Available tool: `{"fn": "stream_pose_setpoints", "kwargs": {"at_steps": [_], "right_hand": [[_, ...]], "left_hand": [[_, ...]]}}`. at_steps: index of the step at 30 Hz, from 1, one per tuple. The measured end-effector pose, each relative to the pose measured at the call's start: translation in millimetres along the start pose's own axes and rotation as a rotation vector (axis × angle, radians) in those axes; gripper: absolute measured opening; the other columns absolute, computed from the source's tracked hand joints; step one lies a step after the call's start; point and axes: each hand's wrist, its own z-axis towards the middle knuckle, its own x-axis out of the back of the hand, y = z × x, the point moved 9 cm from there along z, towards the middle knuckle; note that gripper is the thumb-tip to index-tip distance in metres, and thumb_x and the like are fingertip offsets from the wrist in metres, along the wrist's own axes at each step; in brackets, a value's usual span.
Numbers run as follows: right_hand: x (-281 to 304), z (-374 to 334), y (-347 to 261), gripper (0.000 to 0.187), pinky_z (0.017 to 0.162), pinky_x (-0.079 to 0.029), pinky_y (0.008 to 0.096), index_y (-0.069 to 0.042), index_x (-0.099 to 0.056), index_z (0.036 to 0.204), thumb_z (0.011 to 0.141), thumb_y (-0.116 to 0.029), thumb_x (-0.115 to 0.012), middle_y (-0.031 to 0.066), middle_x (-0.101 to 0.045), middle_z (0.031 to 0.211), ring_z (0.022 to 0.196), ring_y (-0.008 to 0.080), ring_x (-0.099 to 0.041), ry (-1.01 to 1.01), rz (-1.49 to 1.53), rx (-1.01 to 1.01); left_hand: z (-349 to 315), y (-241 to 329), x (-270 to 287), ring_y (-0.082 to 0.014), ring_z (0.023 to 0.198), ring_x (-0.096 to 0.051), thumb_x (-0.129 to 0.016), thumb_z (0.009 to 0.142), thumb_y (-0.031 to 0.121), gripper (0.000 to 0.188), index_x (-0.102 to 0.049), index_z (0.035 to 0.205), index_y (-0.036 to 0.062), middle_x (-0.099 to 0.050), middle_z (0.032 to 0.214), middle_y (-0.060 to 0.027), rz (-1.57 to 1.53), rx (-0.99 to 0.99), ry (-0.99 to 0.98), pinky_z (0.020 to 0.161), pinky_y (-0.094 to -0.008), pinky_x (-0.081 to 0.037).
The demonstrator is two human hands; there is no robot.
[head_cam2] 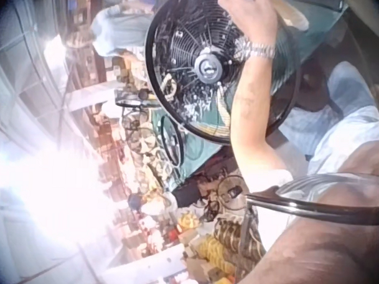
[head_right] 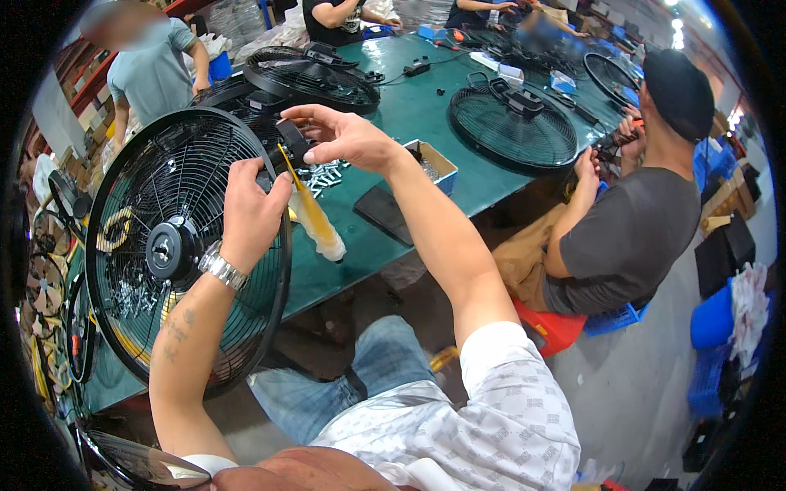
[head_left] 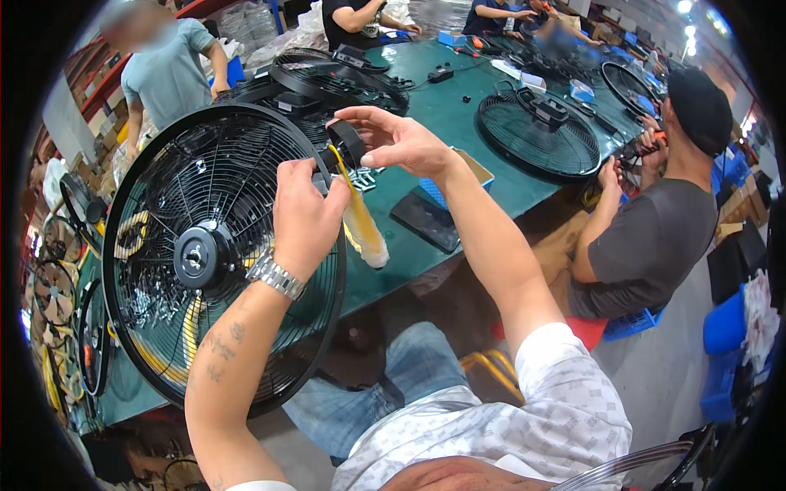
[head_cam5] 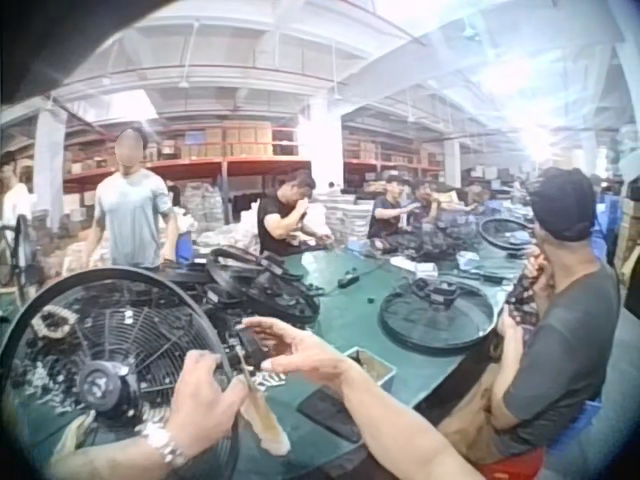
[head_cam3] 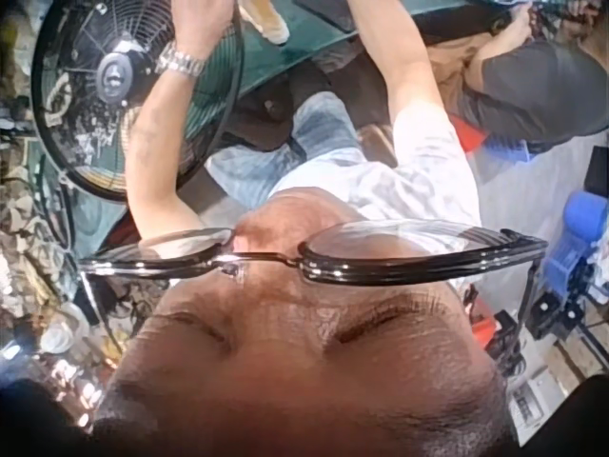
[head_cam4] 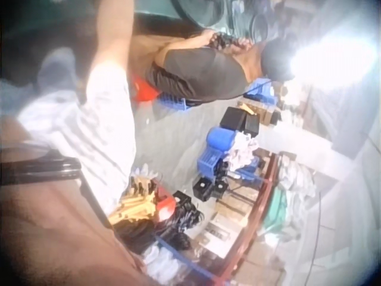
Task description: Manually assemble fan components by fitting the frame and motor housing together.
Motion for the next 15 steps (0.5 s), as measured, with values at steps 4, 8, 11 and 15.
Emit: {"fn": "stream_pose_setpoints", "kwargs": {"at_steps": [4,8,11,15], "right_hand": [[12,2,3,0.062,0.096,-0.045,0.0298,-0.006,-0.055,0.134,0.077,-0.02,-0.075,0.0062,-0.06,0.116,0.106,0.0141,-0.057,0.097,-0.218,-0.175],[14,15,-1,0.056,0.07,-0.055,0.0294,-0.003,-0.058,0.127,0.082,-0.032,-0.073,0.0066,-0.062,0.105,0.088,0.0146,-0.062,0.07,-0.416,-0.341],[9,17,-8,0.054,0.07,-0.055,0.029,-0.004,-0.059,0.126,0.081,-0.031,-0.074,0.0063,-0.061,0.109,0.091,0.0147,-0.061,0.009,-0.405,-0.3],[3,12,-15,0.06,0.096,-0.048,0.0328,-0.01,-0.057,0.13,0.073,-0.011,-0.079,0.0046,-0.056,0.124,0.106,0.0152,-0.055,-0.055,-0.408,-0.126]], "left_hand": [[1,2,1,-0.0289,0.077,-0.058,-0.065,0.083,0.019,0.038,-0.059,0.109,-0.0072,-0.054,0.103,-0.0186,0.016,-0.015,0.007,0.072,-0.0382,-0.048],[1,4,1,-0.0292,0.076,-0.058,-0.065,0.083,0.019,0.036,-0.059,0.108,-0.006,-0.055,0.102,-0.0181,0.015,-0.029,0.01,0.071,-0.0381,-0.048],[0,5,2,-0.029,0.077,-0.058,-0.064,0.083,0.018,0.034,-0.06,0.107,-0.005,-0.055,0.101,-0.0177,0.009,-0.037,0.019,0.07,-0.0381,-0.048],[-1,0,0,-0.0292,0.077,-0.058,-0.064,0.083,0.018,0.034,-0.059,0.106,-0.0057,-0.055,0.101,-0.0179,-0.006,0.008,0.008,0.071,-0.0383,-0.049]]}}
